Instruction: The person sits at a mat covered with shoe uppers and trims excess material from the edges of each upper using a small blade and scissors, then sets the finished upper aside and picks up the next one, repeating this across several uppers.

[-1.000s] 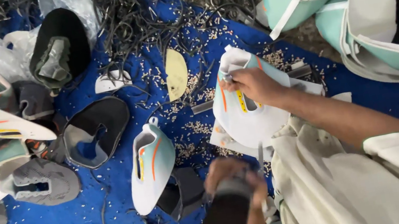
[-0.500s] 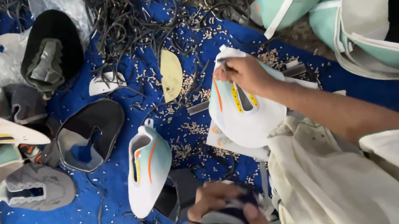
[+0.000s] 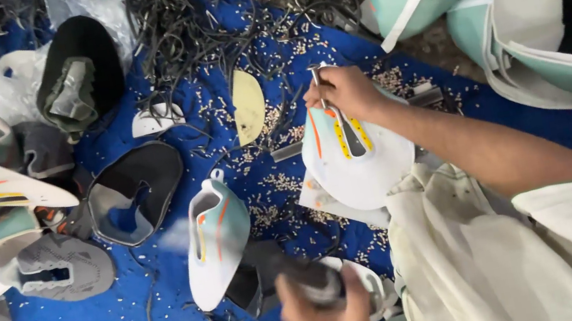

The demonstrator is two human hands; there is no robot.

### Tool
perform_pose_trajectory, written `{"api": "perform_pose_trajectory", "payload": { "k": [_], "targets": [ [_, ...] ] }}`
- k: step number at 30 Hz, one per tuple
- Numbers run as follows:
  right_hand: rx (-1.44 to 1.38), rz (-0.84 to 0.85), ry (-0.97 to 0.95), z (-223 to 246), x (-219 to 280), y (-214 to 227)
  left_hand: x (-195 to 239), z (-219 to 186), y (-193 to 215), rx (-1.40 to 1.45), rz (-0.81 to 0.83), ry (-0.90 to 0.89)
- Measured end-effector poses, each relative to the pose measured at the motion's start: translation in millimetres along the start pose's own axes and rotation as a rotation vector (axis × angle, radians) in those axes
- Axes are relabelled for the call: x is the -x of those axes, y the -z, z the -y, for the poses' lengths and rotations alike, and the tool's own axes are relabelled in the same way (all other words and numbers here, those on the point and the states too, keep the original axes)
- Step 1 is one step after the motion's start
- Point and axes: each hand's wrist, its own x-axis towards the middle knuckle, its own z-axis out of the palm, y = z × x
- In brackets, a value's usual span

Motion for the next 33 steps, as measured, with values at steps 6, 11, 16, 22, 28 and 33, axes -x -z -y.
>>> {"api": "perform_pose_trajectory", "payload": {
  "k": [6, 11, 16, 22, 28, 33],
  "targets": [
    [0.193, -0.093, 0.233, 12, 32, -5, -38, -29, -8, 0.624, 0.082, -0.255],
    [0.303, -0.052, 0.562, 5, 34, -4, -1, 73, -56, -0.025, 0.329, 0.243],
    [-0.504, -0.117, 0.037, -32, 31, 42, 117, 173, 27, -0.147, 0.436, 0.479],
    [-0.969, -0.307, -0.047, -47, 74, 85, 88, 154, 60, -0.496, 0.486, -0.1],
    [-0.486, -0.406, -0.129, -63, 83, 88, -56, 116, -91, -0.713, 0.345, -0.173],
    [-0.427, -0.238, -0.14, -28, 70, 81, -131, 117, -152, 0.283, -0.044, 0.024]
  ]
}}
